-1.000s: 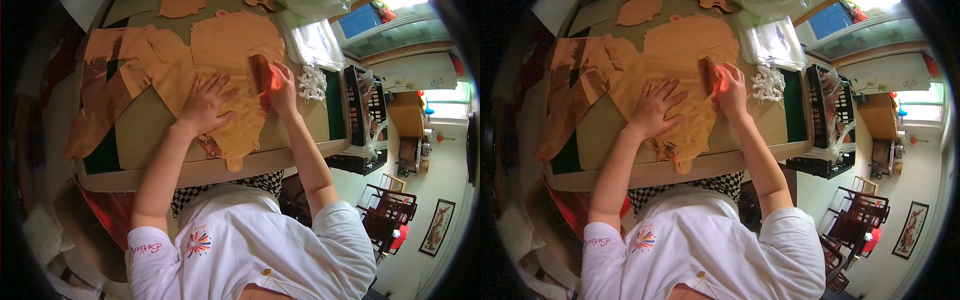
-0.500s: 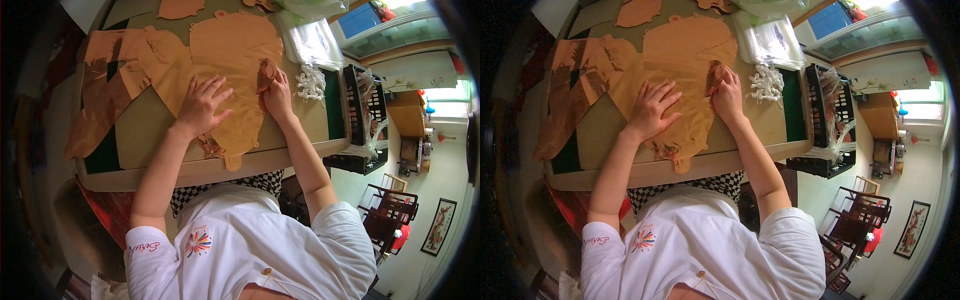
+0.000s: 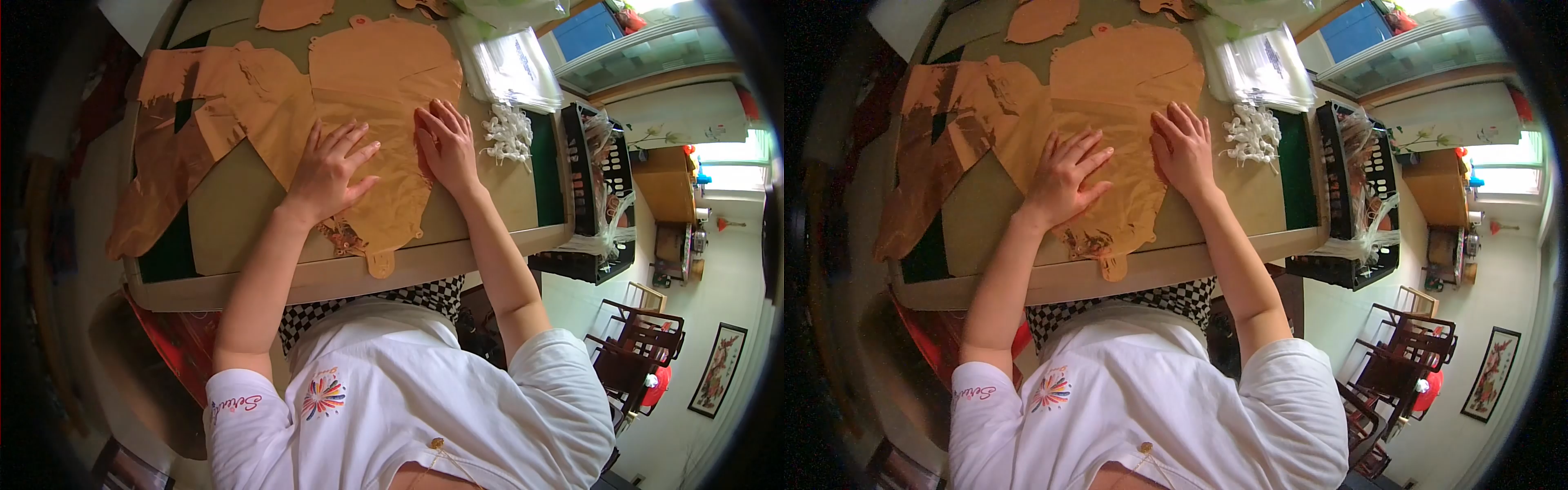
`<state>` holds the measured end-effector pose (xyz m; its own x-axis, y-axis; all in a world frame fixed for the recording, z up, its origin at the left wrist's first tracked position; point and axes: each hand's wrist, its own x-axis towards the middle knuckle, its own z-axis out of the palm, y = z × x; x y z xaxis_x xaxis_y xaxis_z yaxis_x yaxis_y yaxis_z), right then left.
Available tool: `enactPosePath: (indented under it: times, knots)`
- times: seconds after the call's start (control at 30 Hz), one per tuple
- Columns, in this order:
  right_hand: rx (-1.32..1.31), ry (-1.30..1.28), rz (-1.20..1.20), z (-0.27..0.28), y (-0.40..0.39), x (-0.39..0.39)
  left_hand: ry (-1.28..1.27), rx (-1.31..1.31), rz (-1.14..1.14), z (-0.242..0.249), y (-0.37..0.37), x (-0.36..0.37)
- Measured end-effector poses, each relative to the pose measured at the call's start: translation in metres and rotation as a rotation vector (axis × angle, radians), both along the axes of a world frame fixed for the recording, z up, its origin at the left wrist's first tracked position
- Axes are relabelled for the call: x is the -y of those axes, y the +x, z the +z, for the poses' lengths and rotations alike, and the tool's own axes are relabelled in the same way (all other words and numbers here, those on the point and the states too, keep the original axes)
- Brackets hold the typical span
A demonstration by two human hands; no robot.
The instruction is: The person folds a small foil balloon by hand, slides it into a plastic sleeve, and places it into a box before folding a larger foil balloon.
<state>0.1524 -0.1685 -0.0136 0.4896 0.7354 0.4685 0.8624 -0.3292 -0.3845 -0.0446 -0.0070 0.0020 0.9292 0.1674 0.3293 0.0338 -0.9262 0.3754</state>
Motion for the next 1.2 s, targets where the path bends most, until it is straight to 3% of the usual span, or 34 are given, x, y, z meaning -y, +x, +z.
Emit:
enactPosePath:
  times: [0.63, 0.73, 1.2]
  knots:
    - [-0.021, 0.049, 0.001, 0.011, -0.011, -0.001, 0.01, 0.005, 0.013, 0.001, -0.001, -0.001]
    - [-0.026, -0.112, 0.029, 0.011, -0.01, 0.0, 0.004, 0.001, 0.013, 0.002, -0.001, 0.0]
    - [-0.05, -0.09, 0.008, 0.004, -0.006, 0.0, 0.005, 0.013, 0.011, 0.002, -0.001, 0.0]
